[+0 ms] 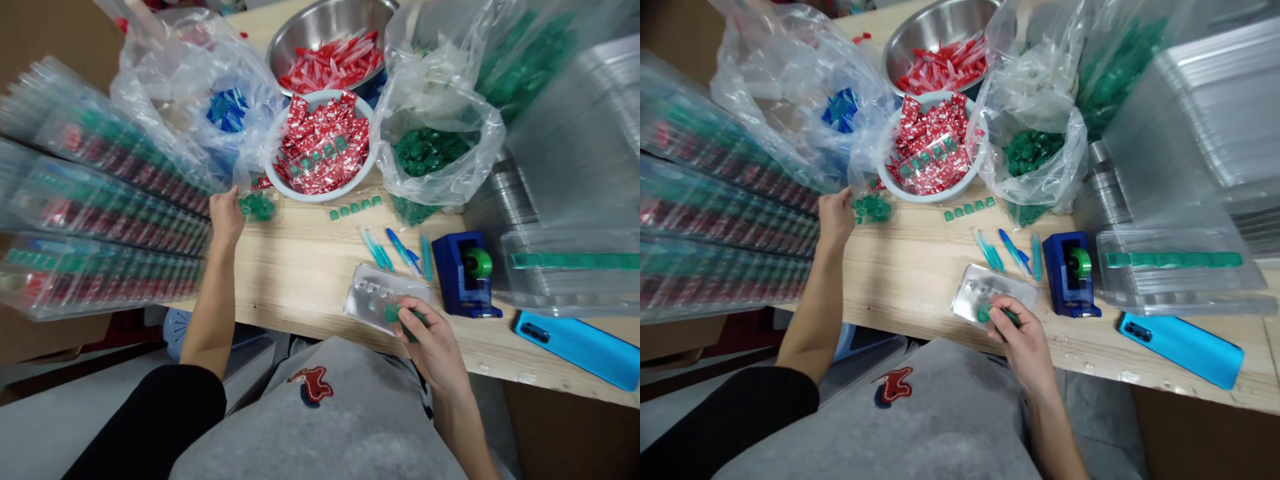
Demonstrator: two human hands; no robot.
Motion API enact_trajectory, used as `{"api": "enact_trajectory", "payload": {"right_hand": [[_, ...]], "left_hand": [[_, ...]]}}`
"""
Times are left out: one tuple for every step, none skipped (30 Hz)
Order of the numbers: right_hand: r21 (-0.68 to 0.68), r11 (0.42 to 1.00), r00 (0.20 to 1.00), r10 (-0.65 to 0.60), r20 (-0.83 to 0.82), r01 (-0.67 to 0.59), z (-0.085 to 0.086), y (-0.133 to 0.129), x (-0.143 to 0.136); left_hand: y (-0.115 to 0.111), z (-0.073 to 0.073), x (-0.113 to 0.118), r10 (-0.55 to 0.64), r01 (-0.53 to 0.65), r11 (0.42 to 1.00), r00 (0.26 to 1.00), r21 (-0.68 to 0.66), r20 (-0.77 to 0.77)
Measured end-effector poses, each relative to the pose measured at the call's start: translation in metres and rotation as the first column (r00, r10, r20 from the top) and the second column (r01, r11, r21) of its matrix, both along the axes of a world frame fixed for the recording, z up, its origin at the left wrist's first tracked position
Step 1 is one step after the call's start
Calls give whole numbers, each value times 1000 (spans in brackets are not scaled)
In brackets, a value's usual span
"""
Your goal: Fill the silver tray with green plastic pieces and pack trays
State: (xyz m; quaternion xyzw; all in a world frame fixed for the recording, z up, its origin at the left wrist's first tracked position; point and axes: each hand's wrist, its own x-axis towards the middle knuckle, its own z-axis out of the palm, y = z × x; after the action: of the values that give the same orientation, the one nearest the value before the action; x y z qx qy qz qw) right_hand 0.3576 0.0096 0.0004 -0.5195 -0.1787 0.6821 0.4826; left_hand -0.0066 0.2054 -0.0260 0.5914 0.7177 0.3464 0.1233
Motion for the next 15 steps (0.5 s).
{"api": "enact_trajectory", "payload": {"right_hand": [[12,1000,1000,-19,-23,19,1,0,-3],[28,999,998,-31,-52,32,3,1,-6],[43,998,996,-32,-85,36,4,1,-8],[54,998,992,-27,-120,34,6,2,-9],[61,998,988,-20,-151,30,8,2,-10],[69,997,984,-11,-177,24,10,3,-10],[79,997,980,-3,-197,19,12,4,-10],[93,996,978,3,-208,17,13,5,-10],[112,994,978,7,-209,17,15,6,-10],[136,990,980,7,-200,21,15,7,-10],[161,987,982,5,-186,26,15,8,-11],[184,982,986,2,-169,30,15,9,-13],[204,979,989,2,-149,29,14,10,-15],[222,975,992,6,-124,22,13,10,-16],[238,971,995,16,-96,8,13,10,-18]], "left_hand": [[-1,1,-1,-17,17,1000,1000,6,5],[-4,3,-1,-39,38,999,999,12,17],[-8,4,0,-65,64,998,997,18,33],[-12,6,2,-93,92,996,994,22,52],[-17,8,5,-116,114,993,991,29,69],[-22,10,9,-126,122,991,989,46,76],[-28,14,15,-128,123,990,989,73,70],[-36,17,23,-131,124,986,990,109,61],[-45,22,34,-144,135,980,988,145,53],[-55,26,47,-175,165,972,983,170,47],[-68,31,63,-247,233,958,967,168,69],[-82,36,81,-324,308,940,941,147,99],[-96,40,99,-405,396,914,905,91,130],[-110,44,118,-493,494,869,854,34,166],[-123,47,136,-588,607,795,776,-17,227]]}}
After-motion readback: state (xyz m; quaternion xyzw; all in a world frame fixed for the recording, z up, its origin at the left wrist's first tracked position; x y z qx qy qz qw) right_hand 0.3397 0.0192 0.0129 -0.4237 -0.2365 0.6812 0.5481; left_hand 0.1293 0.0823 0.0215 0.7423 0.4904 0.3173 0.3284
